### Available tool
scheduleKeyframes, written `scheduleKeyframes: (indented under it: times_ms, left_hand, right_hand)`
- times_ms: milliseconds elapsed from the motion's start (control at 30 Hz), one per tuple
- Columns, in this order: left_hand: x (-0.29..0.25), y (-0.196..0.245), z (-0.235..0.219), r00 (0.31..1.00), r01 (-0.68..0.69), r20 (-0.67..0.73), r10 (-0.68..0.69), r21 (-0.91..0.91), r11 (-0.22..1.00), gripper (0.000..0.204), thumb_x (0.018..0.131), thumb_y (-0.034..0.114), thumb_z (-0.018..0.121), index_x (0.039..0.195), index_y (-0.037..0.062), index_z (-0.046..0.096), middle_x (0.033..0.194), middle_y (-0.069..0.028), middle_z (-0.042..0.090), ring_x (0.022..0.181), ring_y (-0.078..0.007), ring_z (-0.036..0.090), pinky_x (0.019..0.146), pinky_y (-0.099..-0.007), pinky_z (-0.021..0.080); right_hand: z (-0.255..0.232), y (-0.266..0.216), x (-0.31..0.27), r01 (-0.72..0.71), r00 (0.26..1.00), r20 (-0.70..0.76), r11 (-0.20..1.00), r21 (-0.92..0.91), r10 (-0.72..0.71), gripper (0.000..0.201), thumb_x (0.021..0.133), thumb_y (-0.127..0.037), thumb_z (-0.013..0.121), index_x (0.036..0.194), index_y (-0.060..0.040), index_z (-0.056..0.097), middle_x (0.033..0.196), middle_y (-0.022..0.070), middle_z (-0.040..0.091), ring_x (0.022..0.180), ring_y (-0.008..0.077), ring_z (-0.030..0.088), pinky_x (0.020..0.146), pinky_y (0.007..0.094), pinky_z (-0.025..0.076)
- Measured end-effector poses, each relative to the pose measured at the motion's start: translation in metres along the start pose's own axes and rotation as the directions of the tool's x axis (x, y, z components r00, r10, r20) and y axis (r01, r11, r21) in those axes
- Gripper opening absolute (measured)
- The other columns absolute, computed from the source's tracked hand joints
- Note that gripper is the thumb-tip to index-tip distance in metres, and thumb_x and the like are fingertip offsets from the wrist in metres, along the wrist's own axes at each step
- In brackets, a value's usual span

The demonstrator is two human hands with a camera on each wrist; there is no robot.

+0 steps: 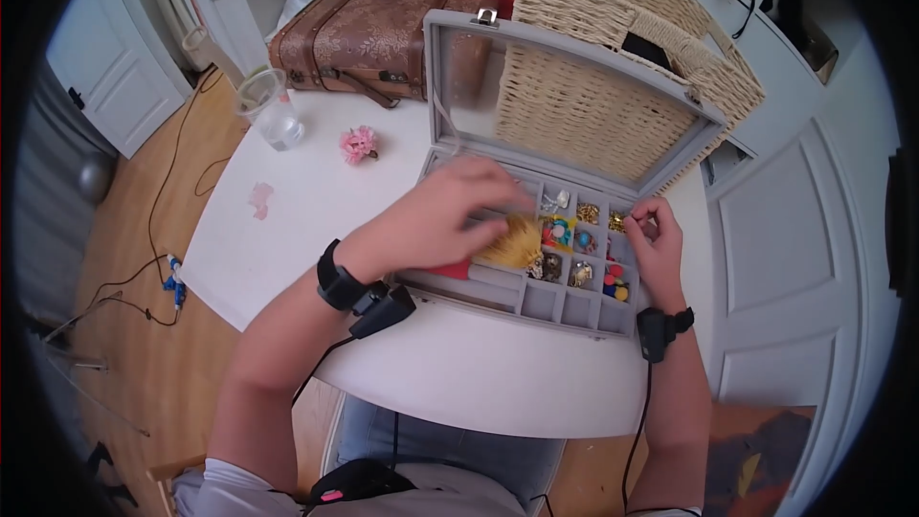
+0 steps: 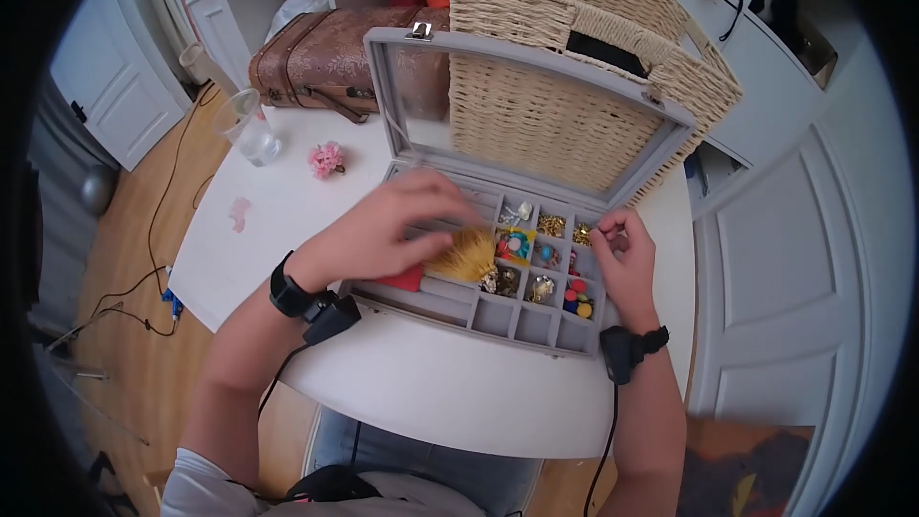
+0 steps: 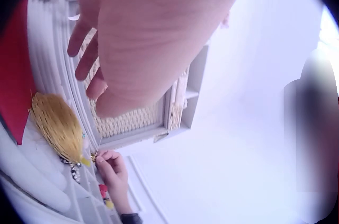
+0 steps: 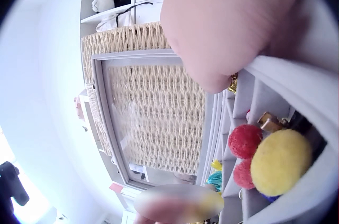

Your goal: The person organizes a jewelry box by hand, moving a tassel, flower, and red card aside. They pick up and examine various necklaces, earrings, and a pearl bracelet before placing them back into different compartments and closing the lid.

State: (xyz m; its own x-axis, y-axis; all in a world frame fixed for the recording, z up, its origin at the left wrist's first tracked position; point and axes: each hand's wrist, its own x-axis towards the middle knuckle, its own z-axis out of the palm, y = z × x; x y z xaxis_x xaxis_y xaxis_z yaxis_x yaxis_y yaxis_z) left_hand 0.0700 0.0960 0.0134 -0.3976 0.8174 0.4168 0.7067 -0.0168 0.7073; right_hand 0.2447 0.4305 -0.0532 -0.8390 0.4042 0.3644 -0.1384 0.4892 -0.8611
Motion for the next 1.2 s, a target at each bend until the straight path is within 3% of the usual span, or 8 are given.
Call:
scheduleKeyframes:
  times_ms: [100,667,767,800,867,933,1000,1200]
  left_hand:
    - [0.001,0.025,0.017,0.96,-0.202,0.23,0.161,0.165,0.965,0.043,0.084,0.013,0.087,0.127,0.0124,0.077,0.125,-0.0082,0.064,0.121,-0.0338,0.06,0.111,-0.0456,0.05]
    - [-0.005,0.011,0.031,0.975,-0.201,0.157,0.159,0.307,0.93,0.028,0.087,0.004,0.078,0.113,0.0082,0.073,0.115,-0.0109,0.069,0.108,-0.0311,0.066,0.102,-0.0423,0.054]
    - [-0.008,0.002,0.013,0.994,0.101,0.082,-0.079,-0.318,0.943,0.015,0.103,0.007,0.067,0.116,0.0045,0.072,0.123,-0.0086,0.071,0.118,-0.0185,0.065,0.103,-0.0319,0.052]
    - [-0.01,0.002,0.007,0.994,0.098,0.077,-0.078,-0.306,0.947,0.015,0.103,0.007,0.067,0.116,0.0045,0.072,0.123,-0.0086,0.071,0.118,-0.0185,0.065,0.103,-0.0319,0.052]
    - [-0.013,0.007,-0.009,0.938,0.322,0.08,-0.336,-0.554,0.768,0.016,0.109,0.008,0.06,0.119,0.0025,0.071,0.124,-0.0083,0.071,0.122,-0.0184,0.065,0.104,-0.0344,0.053]
    - [-0.018,0.0,-0.016,0.949,0.254,0.015,-0.314,-0.623,0.74,0.019,0.112,0.012,0.057,0.124,0.0028,0.068,0.123,-0.009,0.072,0.121,-0.021,0.067,0.104,-0.0356,0.053]
    - [-0.02,0.009,-0.029,0.916,0.256,0.049,-0.398,-0.835,0.487,0.019,0.114,0.015,0.057,0.127,0.004,0.065,0.12,-0.0106,0.072,0.119,-0.0239,0.069,0.104,-0.037,0.054]
    - [-0.031,-0.01,-0.03,0.874,0.27,0.031,-0.485,-0.861,0.431,0.016,0.114,0.015,0.061,0.125,0.0047,0.065,0.113,-0.0077,0.072,0.103,-0.0196,0.074,0.092,-0.032,0.059]
  right_hand:
    - [0.004,0.001,0.003,0.004,1.0,-0.014,1.0,0.029,-0.004,0.015,0.098,0.004,0.074,0.104,-0.0046,0.063,0.099,-0.0013,0.064,0.09,0.0067,0.057,0.076,0.0237,0.05]
    - [0.001,0.002,0.001,-0.001,1.0,-0.005,1.0,0.015,0.001,0.015,0.098,0.002,0.075,0.104,-0.0044,0.063,0.101,-0.0012,0.064,0.091,0.006,0.057,0.074,0.0234,0.049]
    - [0.002,0.0,0.002,0.01,1.0,-0.016,1.0,0.012,-0.01,0.015,0.099,0.002,0.075,0.104,-0.0044,0.063,0.101,-0.0012,0.064,0.091,0.006,0.057,0.074,0.0235,0.049]
    - [0.0,0.006,0.001,0.005,1.0,-0.009,1.0,0.012,-0.005,0.015,0.099,0.003,0.075,0.104,-0.0043,0.063,0.101,-0.0011,0.064,0.091,0.0062,0.058,0.074,0.0235,0.049]
    - [0.001,0.007,0.002,0.008,1.0,0.007,1.0,0.025,-0.009,0.015,0.099,0.003,0.074,0.105,-0.0043,0.063,0.101,-0.0011,0.064,0.092,0.0064,0.058,0.075,0.0235,0.049]
    - [0.001,0.003,0.0,-0.004,1.0,-0.013,1.0,0.0,0.004,0.015,0.099,0.003,0.074,0.104,-0.0043,0.062,0.101,-0.0009,0.064,0.092,0.0068,0.058,0.077,0.0238,0.05]
    - [0.001,0.001,-0.001,-0.01,1.0,-0.001,1.0,0.013,0.01,0.015,0.099,0.004,0.073,0.105,-0.0043,0.062,0.101,-0.0005,0.064,0.092,0.0072,0.058,0.079,0.0244,0.051]
    - [-0.001,-0.003,0.001,-0.017,1.0,0.013,1.0,0.015,0.017,0.014,0.099,0.003,0.072,0.106,-0.0042,0.063,0.105,0.0004,0.064,0.09,0.0086,0.058,0.08,0.0251,0.051]
